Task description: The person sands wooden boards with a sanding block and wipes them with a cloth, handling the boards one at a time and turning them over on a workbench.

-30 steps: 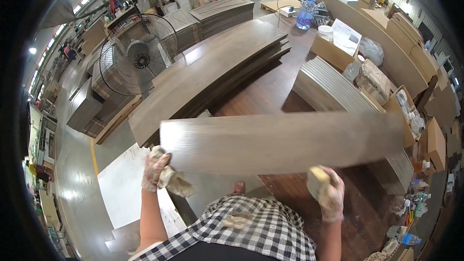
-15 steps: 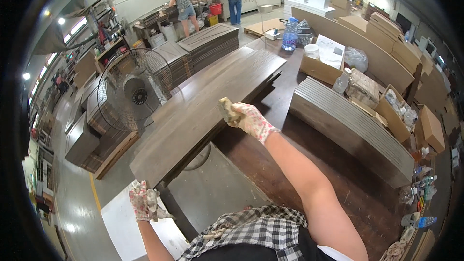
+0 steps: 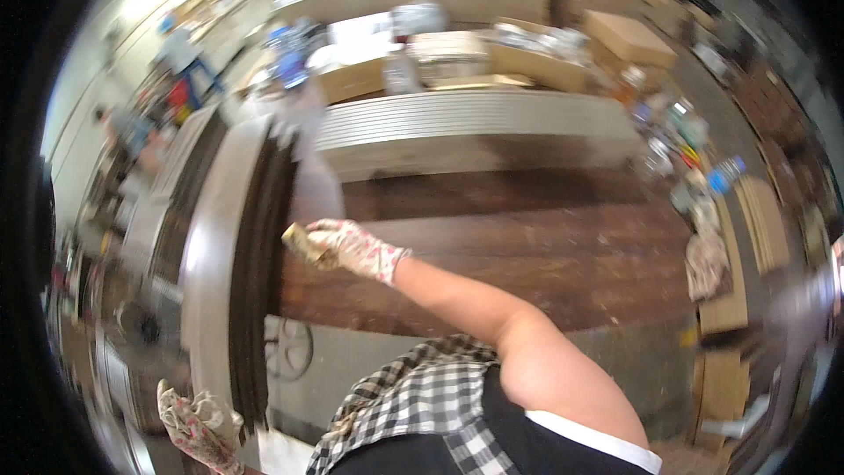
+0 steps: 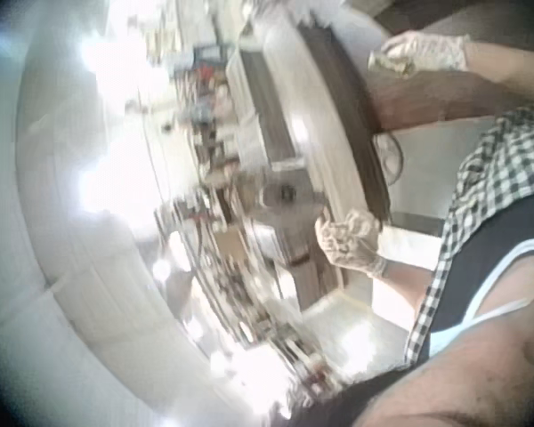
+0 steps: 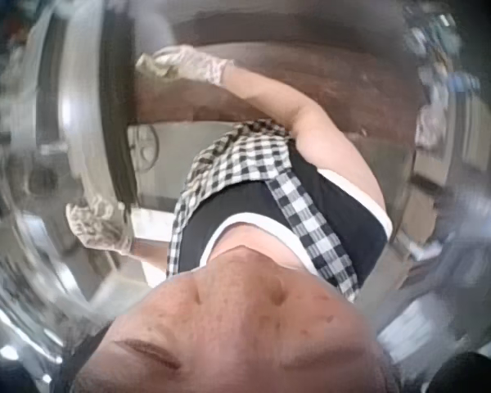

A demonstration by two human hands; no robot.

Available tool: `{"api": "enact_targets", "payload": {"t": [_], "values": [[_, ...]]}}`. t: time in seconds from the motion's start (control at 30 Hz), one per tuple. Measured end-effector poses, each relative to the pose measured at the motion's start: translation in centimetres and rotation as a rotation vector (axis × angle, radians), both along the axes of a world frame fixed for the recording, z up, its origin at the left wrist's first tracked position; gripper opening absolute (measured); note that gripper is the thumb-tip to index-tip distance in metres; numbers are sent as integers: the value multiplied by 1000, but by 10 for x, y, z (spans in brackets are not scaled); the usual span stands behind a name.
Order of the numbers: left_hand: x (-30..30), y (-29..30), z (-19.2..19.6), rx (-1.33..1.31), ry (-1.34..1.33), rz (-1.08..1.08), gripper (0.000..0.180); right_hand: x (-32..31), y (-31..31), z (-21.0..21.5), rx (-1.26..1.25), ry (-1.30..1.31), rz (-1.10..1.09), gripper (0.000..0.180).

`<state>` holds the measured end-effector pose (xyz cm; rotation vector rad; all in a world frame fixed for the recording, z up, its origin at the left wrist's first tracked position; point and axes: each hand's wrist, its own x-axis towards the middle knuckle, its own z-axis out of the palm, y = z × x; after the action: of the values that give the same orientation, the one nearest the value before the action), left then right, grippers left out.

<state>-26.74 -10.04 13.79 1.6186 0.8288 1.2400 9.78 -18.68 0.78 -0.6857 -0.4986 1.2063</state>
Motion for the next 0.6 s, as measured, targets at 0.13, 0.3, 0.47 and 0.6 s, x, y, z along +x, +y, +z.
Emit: {"api": "enact_targets", "payload": {"t": [0.13, 0.3, 0.47, 0.6], "values": [[120, 0, -36, 454, 451, -214, 24, 11, -88, -7, -77, -193, -201, 41], [227, -88, -66, 415, 465, -823, 25, 54, -255, -35, -174, -138, -735, 42], [297, -164, -85, 660, 515, -1032, 17, 67, -423, -30, -451, -230, -1283, 35], [329, -199, -89, 455, 462, -1054, 12, 110, -554, -2, -637, -570, -1734, 32]]}}
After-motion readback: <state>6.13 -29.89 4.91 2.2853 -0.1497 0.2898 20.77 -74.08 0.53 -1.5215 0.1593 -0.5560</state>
